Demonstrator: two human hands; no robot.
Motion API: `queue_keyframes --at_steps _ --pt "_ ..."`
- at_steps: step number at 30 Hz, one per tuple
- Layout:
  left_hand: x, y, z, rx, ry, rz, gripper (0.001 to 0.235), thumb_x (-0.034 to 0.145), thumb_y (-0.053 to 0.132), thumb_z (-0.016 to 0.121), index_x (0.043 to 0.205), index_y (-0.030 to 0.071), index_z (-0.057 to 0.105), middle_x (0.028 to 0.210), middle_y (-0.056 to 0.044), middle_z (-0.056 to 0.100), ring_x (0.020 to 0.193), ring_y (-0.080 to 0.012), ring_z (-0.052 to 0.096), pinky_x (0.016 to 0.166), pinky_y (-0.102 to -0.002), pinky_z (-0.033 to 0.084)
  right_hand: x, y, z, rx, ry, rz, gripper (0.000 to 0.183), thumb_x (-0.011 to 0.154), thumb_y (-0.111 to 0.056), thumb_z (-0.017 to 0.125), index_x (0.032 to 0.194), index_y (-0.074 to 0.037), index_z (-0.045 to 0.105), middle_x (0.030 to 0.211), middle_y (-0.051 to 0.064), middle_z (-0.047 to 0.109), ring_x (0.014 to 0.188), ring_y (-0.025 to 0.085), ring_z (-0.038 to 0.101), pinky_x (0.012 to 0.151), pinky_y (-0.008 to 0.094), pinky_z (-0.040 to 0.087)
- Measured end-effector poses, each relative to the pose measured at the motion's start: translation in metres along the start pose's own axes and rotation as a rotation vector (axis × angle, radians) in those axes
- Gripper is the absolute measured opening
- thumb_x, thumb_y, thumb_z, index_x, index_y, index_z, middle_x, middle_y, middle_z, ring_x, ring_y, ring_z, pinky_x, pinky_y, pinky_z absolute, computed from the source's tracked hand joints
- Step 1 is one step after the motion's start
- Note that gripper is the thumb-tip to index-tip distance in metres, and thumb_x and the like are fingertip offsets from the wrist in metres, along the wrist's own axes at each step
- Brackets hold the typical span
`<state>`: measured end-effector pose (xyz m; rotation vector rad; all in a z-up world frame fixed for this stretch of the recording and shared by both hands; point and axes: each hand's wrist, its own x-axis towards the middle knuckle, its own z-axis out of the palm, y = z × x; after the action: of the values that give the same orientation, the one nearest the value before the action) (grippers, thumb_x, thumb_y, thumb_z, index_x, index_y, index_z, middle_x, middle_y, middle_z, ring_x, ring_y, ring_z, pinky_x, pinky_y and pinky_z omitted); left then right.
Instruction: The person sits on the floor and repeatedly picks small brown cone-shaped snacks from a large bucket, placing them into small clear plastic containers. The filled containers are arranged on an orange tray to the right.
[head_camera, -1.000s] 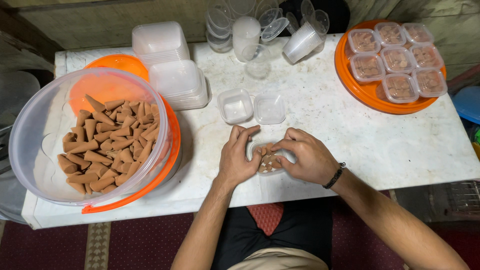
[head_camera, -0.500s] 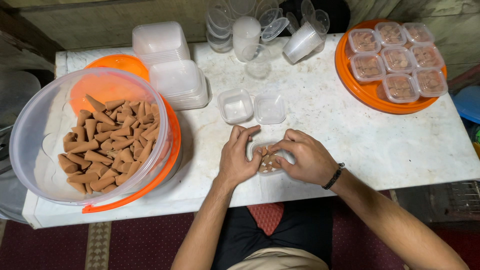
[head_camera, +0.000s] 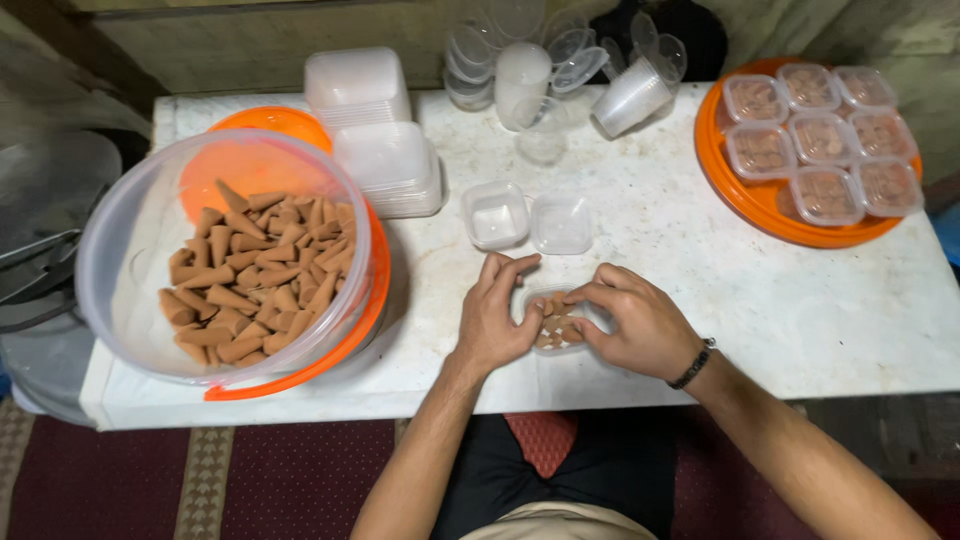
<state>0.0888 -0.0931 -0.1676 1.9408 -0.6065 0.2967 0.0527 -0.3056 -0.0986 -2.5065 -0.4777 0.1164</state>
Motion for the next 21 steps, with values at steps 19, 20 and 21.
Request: queue_keyframes --at_steps 19,20,21 --pt "-0.01 0.163 -0.195 0.132 0.173 0.376 0.03 0.102 0.02 0.062 0.125 0.001 0.063 0.093 -0.013 0.059 0.079 -0.0243 0.061 0.074 -0.034 0.053 0.05 -0.162 -0.07 0.094 0.223 -0.458 0.019 0.086 -0.013 0.074 0.104 -0.009 0.077 0.085 0.004 0.063 0.076 0.015 0.063 0.075 0.025 0.053" --pt "-0.008 0.163 -0.212 0.194 0.205 0.375 0.027 0.101 0.015 0.059 0.122 -0.001 0.064 0.095 -0.015 0.061 0.08 -0.0259 0.062 0.072 -0.035 0.052 0.057 -0.173 -0.072 0.1 0.225 -0.506 0.017 0.086 -0.011 0.075 0.102 -0.007 0.076 0.085 0.005 0.063 0.075 0.015 0.064 0.074 0.026 0.052" --pt "-0.006 0.164 -0.228 0.257 0.236 0.374 0.025 0.1 0.01 0.056 0.119 -0.003 0.065 0.096 -0.017 0.062 0.08 -0.0276 0.062 0.071 -0.037 0.051 0.065 -0.183 -0.073 0.107 0.228 -0.554 0.015 0.086 -0.009 0.075 0.101 -0.006 0.075 0.085 0.006 0.064 0.073 0.015 0.065 0.074 0.026 0.051"
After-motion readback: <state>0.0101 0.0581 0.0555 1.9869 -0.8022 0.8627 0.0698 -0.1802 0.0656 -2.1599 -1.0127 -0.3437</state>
